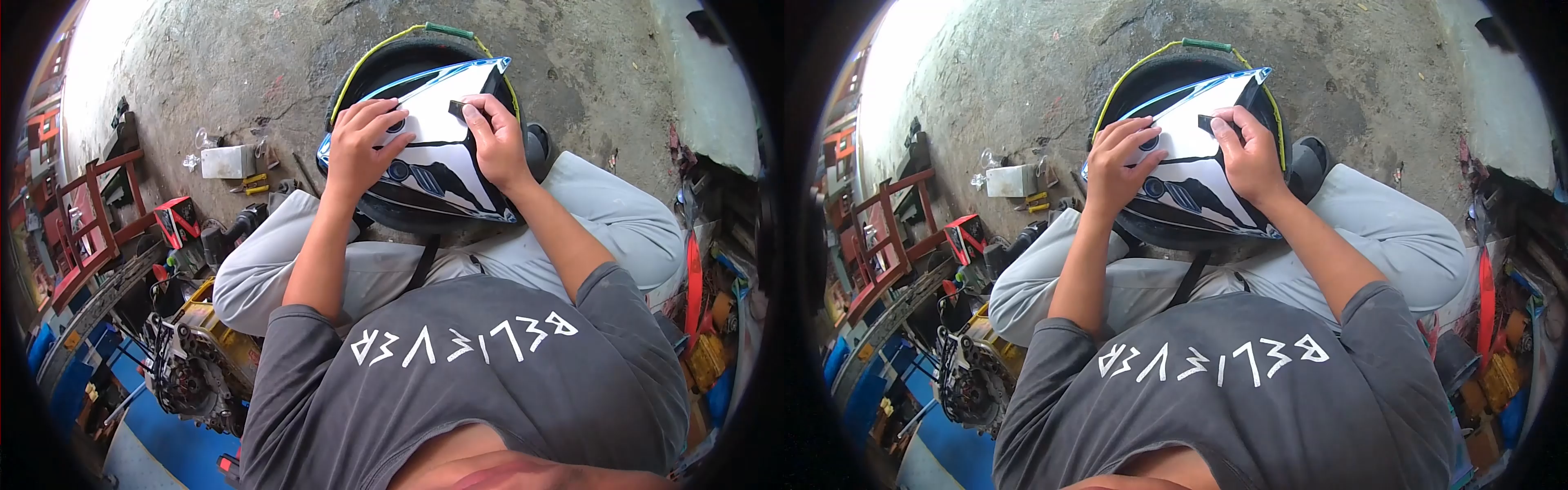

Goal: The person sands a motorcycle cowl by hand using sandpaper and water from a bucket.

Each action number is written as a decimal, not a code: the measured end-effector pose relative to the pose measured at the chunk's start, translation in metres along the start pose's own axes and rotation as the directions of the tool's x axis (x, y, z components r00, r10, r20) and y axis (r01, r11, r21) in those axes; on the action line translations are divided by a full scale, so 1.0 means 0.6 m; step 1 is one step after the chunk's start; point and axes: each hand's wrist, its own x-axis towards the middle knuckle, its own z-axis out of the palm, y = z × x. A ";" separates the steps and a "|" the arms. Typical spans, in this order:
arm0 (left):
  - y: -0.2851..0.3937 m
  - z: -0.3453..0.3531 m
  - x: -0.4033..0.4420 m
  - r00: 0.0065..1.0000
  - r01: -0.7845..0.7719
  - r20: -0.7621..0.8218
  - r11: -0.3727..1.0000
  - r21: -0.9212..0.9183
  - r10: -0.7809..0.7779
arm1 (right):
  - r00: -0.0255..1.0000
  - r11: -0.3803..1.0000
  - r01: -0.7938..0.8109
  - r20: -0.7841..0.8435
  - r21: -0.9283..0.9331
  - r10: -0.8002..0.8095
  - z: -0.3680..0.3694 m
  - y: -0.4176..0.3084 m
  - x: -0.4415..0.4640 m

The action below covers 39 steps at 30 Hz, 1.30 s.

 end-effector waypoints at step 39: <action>0.009 0.001 -0.002 0.999 -0.008 0.046 0.999 0.045 0.006 | 0.906 0.544 0.383 0.188 -0.747 -0.379 -0.068 0.000 0.064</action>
